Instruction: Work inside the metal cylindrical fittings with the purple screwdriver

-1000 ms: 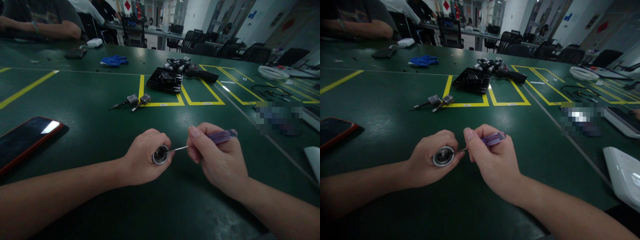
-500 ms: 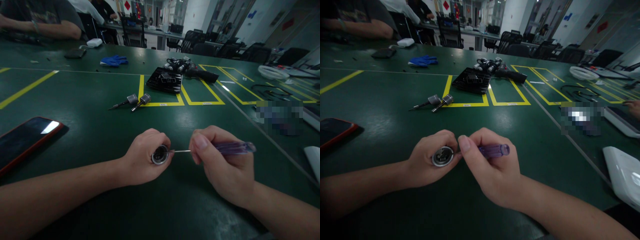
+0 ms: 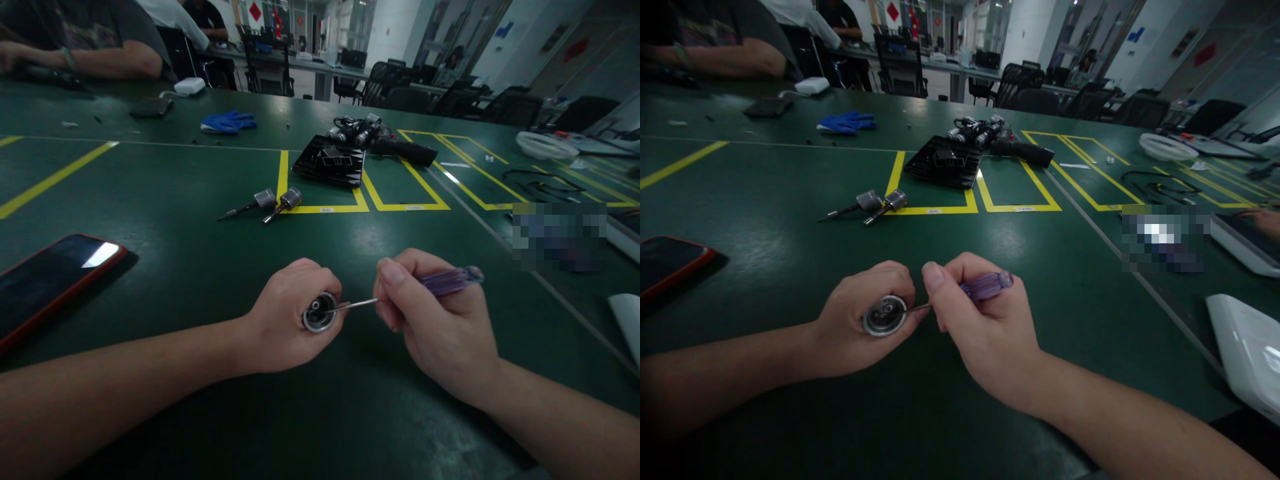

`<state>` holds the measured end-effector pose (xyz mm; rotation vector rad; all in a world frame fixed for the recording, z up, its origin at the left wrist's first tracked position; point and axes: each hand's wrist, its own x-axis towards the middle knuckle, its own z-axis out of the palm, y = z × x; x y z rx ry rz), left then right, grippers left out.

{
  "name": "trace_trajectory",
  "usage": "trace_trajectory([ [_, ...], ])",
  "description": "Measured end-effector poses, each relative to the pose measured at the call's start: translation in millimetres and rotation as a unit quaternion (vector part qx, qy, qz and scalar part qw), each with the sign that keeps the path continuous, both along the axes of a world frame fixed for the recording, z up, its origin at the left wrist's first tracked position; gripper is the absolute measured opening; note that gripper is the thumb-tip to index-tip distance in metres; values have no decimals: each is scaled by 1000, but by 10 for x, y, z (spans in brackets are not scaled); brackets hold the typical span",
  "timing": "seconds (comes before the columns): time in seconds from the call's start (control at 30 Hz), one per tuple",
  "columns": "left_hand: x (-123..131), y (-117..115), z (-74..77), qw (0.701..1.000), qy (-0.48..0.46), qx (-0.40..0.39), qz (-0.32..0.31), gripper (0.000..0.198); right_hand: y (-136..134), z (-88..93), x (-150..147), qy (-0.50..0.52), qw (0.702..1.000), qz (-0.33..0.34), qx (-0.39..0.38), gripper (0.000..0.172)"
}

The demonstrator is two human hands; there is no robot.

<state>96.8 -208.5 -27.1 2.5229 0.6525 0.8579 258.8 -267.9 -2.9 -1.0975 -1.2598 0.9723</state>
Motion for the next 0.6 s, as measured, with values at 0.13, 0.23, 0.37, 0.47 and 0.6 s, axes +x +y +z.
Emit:
trace_trajectory([
  [0.13,0,4,-6,1000,-7,17,3,12,41,-38,-7,52,998,9,-30,29],
  [0.23,3,7,-9,1000,-6,19,5,13,38,-20,2,55,998,3,-6,28],
  [0.37,2,2,-8,1000,3,14,6,12,-29,25,24,-13,998,-26,57,26],
  [0.47,2,-12,5,1000,-2,-1,11,10,-85,59,34,-90,990,8,112,19],
  [0.6,4,-16,20,1000,-4,-3,8,10,-106,79,33,-149,977,33,150,17],
])
